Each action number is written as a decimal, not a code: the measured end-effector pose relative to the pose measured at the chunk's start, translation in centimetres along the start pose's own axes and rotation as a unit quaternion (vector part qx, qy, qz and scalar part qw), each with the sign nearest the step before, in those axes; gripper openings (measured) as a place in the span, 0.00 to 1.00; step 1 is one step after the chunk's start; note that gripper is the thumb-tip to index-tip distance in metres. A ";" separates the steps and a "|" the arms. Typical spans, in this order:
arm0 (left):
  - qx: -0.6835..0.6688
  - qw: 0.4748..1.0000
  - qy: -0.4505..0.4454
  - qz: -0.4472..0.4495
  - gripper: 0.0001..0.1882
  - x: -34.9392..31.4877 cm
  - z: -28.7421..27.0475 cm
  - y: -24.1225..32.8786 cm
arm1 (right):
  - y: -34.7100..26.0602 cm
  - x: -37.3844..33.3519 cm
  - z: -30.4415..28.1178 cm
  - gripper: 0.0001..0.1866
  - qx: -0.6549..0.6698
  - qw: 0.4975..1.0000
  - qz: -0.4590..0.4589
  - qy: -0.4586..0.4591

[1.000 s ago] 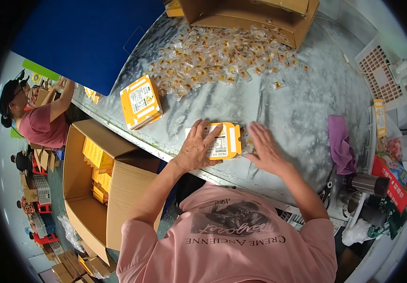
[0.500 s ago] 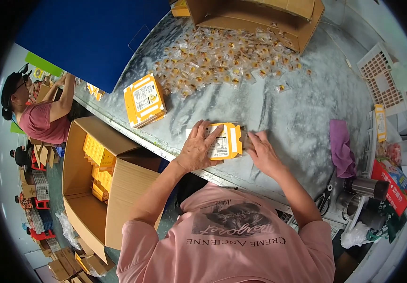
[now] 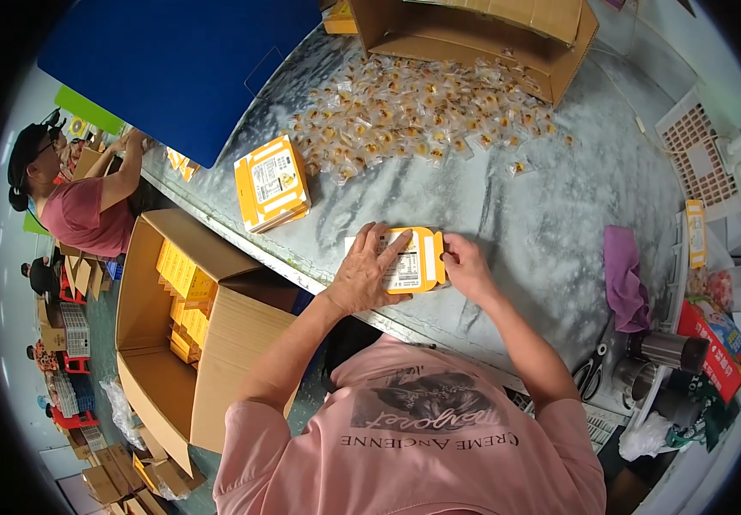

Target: Packing small product boxes into a larger shipping box at a factory workstation.

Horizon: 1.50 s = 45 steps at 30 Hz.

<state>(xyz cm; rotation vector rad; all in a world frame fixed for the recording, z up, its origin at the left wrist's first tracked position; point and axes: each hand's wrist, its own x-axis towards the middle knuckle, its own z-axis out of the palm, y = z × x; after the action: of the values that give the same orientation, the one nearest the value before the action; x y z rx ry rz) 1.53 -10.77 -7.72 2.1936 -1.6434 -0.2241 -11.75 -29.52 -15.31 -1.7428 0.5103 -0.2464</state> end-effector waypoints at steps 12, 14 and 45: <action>0.017 1.000 0.005 0.006 0.57 0.1 -0.2 0.0 | -1.6 0.9 -0.2 0.22 0.226 0.964 0.133 -0.043; 0.004 1.000 0.004 -0.005 0.58 -0.2 -0.1 -0.1 | -3.7 0.7 -0.2 0.23 0.312 0.940 0.139 0.019; -0.403 0.845 0.268 -0.228 0.19 -2.0 0.7 6.3 | -7.4 -5.6 1.3 0.15 0.028 0.987 -0.129 0.094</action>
<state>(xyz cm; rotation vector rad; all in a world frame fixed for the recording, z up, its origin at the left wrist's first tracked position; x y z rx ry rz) -4.88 -10.56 -6.07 1.6978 -0.5351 -0.3190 -14.62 -24.60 -7.86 -1.7391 0.4080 -0.6076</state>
